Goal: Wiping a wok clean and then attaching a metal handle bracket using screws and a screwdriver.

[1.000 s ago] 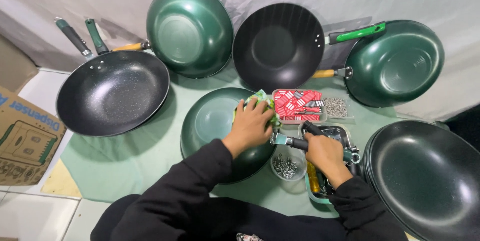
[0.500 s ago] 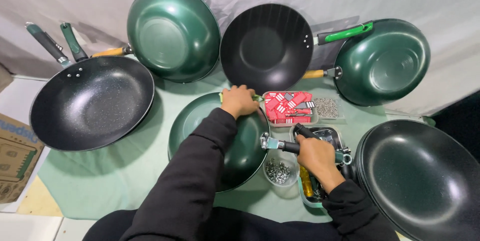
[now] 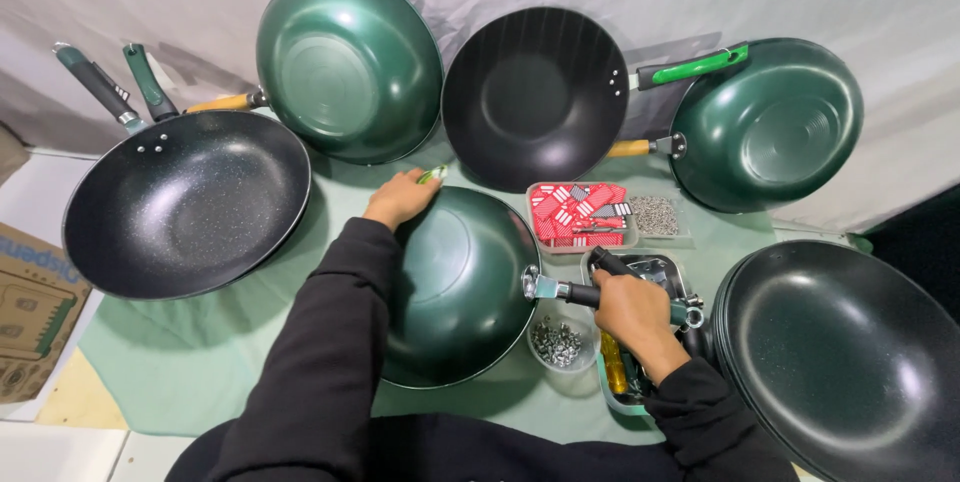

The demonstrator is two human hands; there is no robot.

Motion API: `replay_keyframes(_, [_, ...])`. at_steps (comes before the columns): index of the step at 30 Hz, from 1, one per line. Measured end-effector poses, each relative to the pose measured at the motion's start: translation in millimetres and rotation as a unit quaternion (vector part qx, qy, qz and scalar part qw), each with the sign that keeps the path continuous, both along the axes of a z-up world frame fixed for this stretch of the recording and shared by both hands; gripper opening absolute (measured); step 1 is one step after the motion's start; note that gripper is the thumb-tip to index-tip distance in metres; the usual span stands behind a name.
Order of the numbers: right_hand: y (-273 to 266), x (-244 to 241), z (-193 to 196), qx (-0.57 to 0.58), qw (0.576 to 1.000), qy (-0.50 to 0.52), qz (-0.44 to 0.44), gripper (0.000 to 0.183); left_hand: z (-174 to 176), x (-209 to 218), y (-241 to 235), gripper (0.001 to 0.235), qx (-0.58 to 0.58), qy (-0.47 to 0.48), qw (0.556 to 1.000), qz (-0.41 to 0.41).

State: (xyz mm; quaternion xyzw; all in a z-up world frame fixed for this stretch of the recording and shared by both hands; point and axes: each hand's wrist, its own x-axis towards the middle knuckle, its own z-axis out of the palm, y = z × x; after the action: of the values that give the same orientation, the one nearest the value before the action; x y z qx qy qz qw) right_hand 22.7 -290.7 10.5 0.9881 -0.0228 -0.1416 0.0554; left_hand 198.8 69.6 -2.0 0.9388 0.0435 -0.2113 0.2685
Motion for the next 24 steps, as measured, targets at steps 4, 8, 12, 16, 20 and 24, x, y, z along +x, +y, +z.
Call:
replay_keyframes(4, [3,0,6,0.001,1.0,0.005,-0.001,0.045,-43,1,34,0.074,-0.047,-0.017,0.998,0.036])
replay_keyframes(8, [5,0,9,0.011,1.0,0.011,-0.007,0.043,-71,-17,62,0.073,-0.085,-0.036,0.993,0.08])
replay_keyframes(12, [5,-1,9,0.012,1.0,0.016,-0.019,0.042,-72,-58,77,0.072,-0.102,-0.053,0.983,0.143])
replay_keyframes(16, [-4,4,-3,0.016,1.0,0.005,-0.007,0.041,-73,-98,80,0.071,-0.104,-0.055,0.976,0.186])
replay_keyframes(20, [-1,0,-2,0.018,1.0,-0.01,-0.009,0.038,-63,-144,71,0.072,-0.082,-0.046,0.968,0.232])
replay_keyframes(24, [-2,-4,2,0.019,1.0,-0.016,-0.006,0.04,-89,-168,55,0.076,-0.049,-0.07,0.959,0.271])
